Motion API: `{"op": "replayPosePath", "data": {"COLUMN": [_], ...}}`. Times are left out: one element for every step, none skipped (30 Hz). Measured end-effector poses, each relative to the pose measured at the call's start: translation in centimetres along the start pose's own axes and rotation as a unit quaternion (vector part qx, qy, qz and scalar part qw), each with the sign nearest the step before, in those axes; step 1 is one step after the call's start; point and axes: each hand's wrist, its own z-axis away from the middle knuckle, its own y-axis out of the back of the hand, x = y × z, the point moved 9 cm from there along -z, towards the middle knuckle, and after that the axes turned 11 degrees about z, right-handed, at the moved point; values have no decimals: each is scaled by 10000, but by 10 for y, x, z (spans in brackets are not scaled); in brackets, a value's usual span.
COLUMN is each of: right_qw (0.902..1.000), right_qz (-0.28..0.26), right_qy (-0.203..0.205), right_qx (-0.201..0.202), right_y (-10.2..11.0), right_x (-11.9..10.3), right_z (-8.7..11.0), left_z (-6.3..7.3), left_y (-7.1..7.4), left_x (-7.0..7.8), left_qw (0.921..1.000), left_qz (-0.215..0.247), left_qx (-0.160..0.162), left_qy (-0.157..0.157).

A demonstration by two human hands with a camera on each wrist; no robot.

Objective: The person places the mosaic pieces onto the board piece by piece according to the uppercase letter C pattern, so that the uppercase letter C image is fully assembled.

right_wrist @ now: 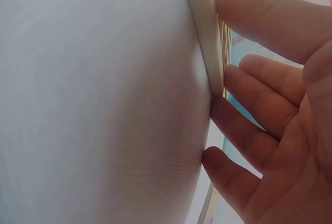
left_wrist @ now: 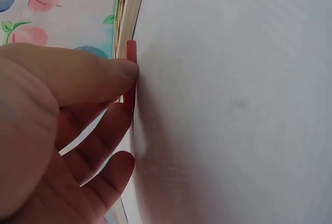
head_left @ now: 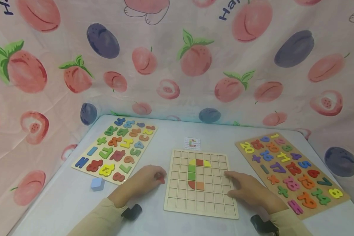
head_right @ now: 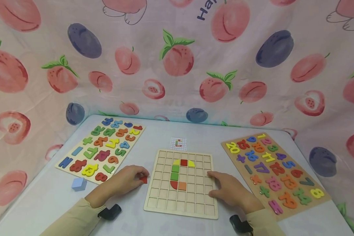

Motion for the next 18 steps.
{"op": "replayPosePath", "data": {"right_qw": [10000, 10000, 10000, 10000, 10000, 10000, 10000, 10000, 10000, 9999, 9999, 9999, 9999, 10000, 10000, 10000, 10000, 10000], "right_qz": [12, 22, 30, 39, 47, 47, 42, 33, 27, 19, 10, 2, 1, 5, 13, 15, 18, 18], "right_qy": [-6, -16, -20, -26, -34, -48, -62, -75, -88, -101, -113, -116, -109, -96, -78, -68, -55, -42], "right_qx": [-1, -2, 0, 2, 4, -2, -11, -20, -26, -32, -37, -36, -29, -18, -2, 10, 23, 37], "right_y": [0, 0, 0, 0, 0, -1, -1, -1, -1, -1, -1, -1, -1, -1, -1, 0, 0, 0], "right_x": [0, 0, 1, 1, 1, 1, 1, 2, 2, 2, 2, 2, 2, 2, 1, 1, 0, 0], "right_z": [0, 0, 0, -1, -1, -1, -1, -1, -1, -1, -1, 0, 0, 0, 0, 0, 0, 0], "left_z": [0, 1, 1, 1, 2, 2, 2, 2, 2, 2, 2, 2, 2, 2, 2, 1, 1, 1], "left_y": [0, 0, 0, 0, 0, 0, 0, 0, 0, 0, 0, 0, 0, 0, 0, 0, 0, 0], "left_x": [0, -1, -1, -2, -2, -3, -3, -3, -4, -4, -4, -4, -4, -5, -5, -5, -5, -6], "left_qw": [10000, 10000, 9999, 9998, 9998, 9997, 9997, 9996, 9996, 9996, 9996, 9996, 9996, 9996, 9996, 9996, 9996, 9996], "left_qz": [47, 84, 113, 136, 156, 168, 168, 166, 163, 157, 150, 140, 133, 123, 115, 110, 103, 97], "left_qx": [-13, -14, -15, -14, -14, -11, -2, -1, 0, 1, 1, -2, -8, -12, -15, -19, -20, -17], "left_qy": [24, 51, 84, 114, 148, 176, 203, 223, 239, 249, 250, 245, 255, 262, 261, 264, 269, 274]}}
